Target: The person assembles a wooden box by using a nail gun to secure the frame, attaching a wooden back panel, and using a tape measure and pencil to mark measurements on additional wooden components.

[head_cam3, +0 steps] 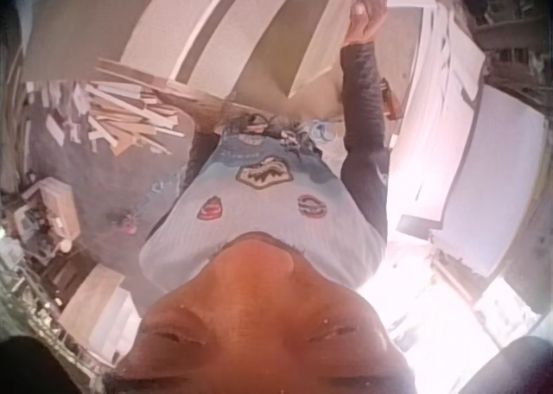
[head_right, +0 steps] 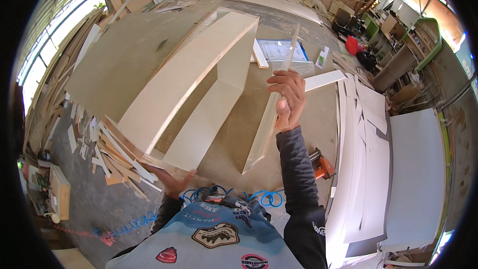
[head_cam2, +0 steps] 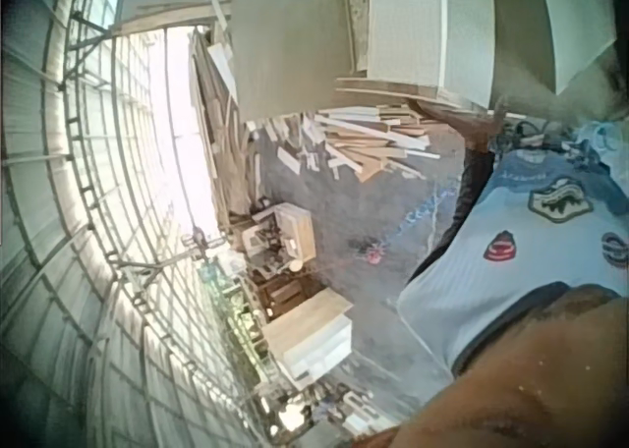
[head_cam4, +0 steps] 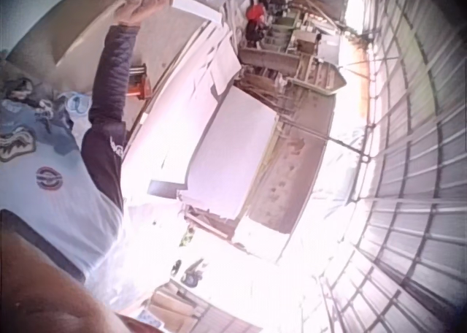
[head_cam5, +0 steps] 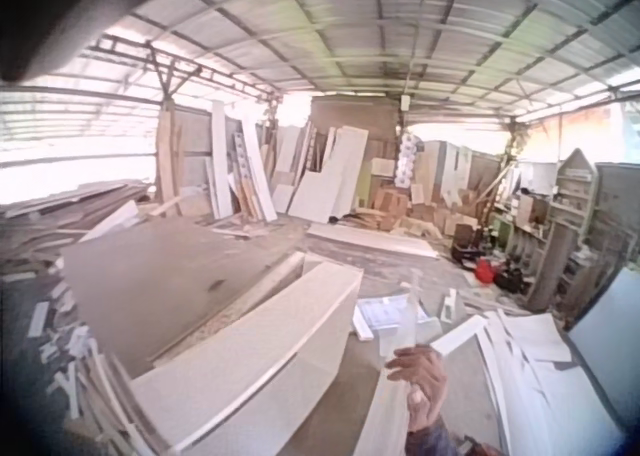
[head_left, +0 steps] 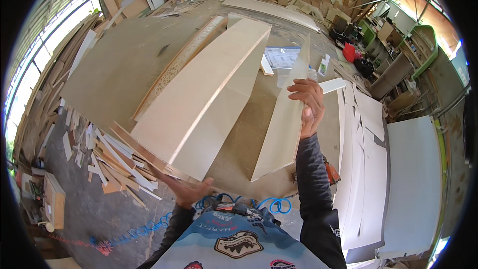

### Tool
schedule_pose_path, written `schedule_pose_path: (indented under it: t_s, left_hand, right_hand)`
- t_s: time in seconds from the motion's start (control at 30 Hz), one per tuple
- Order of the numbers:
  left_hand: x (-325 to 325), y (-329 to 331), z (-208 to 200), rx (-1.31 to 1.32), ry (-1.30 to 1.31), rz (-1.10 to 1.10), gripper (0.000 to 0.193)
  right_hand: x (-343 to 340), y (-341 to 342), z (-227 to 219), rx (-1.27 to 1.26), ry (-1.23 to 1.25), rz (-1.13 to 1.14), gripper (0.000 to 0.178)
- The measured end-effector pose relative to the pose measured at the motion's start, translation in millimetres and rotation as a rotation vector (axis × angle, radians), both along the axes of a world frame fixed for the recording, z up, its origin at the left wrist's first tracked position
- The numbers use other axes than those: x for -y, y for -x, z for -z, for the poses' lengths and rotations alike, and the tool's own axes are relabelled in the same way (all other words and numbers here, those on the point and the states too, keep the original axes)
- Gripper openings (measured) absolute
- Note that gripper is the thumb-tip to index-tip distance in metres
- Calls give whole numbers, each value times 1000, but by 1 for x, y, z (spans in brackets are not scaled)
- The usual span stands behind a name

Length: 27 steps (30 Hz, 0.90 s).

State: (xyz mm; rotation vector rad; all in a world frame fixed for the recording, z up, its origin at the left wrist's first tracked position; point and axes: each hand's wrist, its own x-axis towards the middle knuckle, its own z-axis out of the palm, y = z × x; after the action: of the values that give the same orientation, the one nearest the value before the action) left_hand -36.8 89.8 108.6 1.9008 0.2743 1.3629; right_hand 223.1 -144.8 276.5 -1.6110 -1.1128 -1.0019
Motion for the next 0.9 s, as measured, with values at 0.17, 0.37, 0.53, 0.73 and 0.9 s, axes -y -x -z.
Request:
schedule_pose_path:
  t_s: [0.17, 0.37, 0.53, 0.73, 0.9]
  left_hand:
    - [8, -24, 42, -121, 68, -403, 96]
    - [-32, -33, 13, 76, 342, -269, 81]
    - [-65, -15, -41, 183, 514, -151, 83]
    - [-83, -1, -37, 167, 739, -31, 70]
    - [-100, -30, 3, 82, 928, 137, 45]
  right_hand:
    - [4, -14, 4, -92, -24, -113, 54]
    - [36, -14, -4, -54, -65, -123, 54]
    - [77, -22, -26, 188, -164, -406, 32]
    - [175, -1, -84, 247, 229, -674, 30]
    - [193, 53, -123, 174, 255, -482, 34]
